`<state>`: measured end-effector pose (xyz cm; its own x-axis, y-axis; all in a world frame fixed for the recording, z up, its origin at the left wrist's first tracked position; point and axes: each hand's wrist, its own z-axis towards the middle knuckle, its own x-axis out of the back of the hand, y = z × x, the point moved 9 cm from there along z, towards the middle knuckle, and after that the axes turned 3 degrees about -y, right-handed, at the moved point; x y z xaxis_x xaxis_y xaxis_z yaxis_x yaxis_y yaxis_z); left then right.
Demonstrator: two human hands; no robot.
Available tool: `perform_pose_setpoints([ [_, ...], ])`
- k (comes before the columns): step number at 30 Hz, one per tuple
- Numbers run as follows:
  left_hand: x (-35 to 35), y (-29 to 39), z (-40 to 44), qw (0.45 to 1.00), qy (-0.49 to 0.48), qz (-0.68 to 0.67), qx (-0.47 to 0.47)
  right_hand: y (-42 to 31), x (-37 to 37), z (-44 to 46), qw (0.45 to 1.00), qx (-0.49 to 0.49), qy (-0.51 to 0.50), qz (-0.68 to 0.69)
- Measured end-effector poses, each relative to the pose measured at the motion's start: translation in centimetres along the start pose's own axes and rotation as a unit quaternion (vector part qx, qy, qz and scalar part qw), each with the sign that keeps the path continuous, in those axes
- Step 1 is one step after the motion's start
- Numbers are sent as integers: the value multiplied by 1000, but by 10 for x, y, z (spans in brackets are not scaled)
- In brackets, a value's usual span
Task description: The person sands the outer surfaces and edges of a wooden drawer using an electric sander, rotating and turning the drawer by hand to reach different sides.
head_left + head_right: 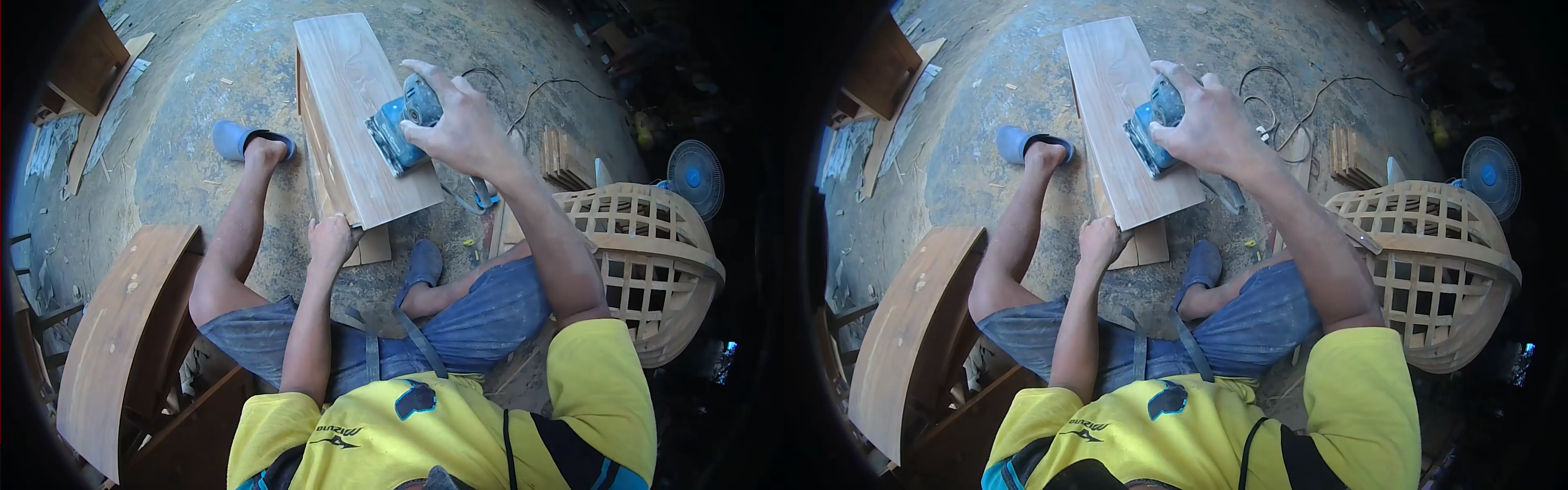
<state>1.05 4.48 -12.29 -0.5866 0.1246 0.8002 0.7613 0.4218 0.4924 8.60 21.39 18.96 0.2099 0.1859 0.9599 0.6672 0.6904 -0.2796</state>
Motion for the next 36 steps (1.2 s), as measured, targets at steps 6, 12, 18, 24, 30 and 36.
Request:
perform_pose_setpoints([
  [6, 7, 4, -1, 998, 51, 38, -28, -15, -1, -99, 999, 17, -15, 31],
  [12, 1, -3, 0, 999, 26, 22, -11, -10, -15, 6, 1000, -1, 20, -4],
  [18, 1, -4, 3, 999, 32, 30, -10, -50, -19, -73, 999, 3, -39, 17],
  [24, -4, -5, 3, 999, 15, 37, -13, -54, -24, -6, 1000, -11, -12, 2],
  [30, -1, -8, 6, 999, 34, 14, 3, -72, -21, -46, 999, 4, -49, 1],
  [36, 2, 2, 0, 998, 46, 23, -32, -74, -22, -61, 997, 37, -61, 22],
])
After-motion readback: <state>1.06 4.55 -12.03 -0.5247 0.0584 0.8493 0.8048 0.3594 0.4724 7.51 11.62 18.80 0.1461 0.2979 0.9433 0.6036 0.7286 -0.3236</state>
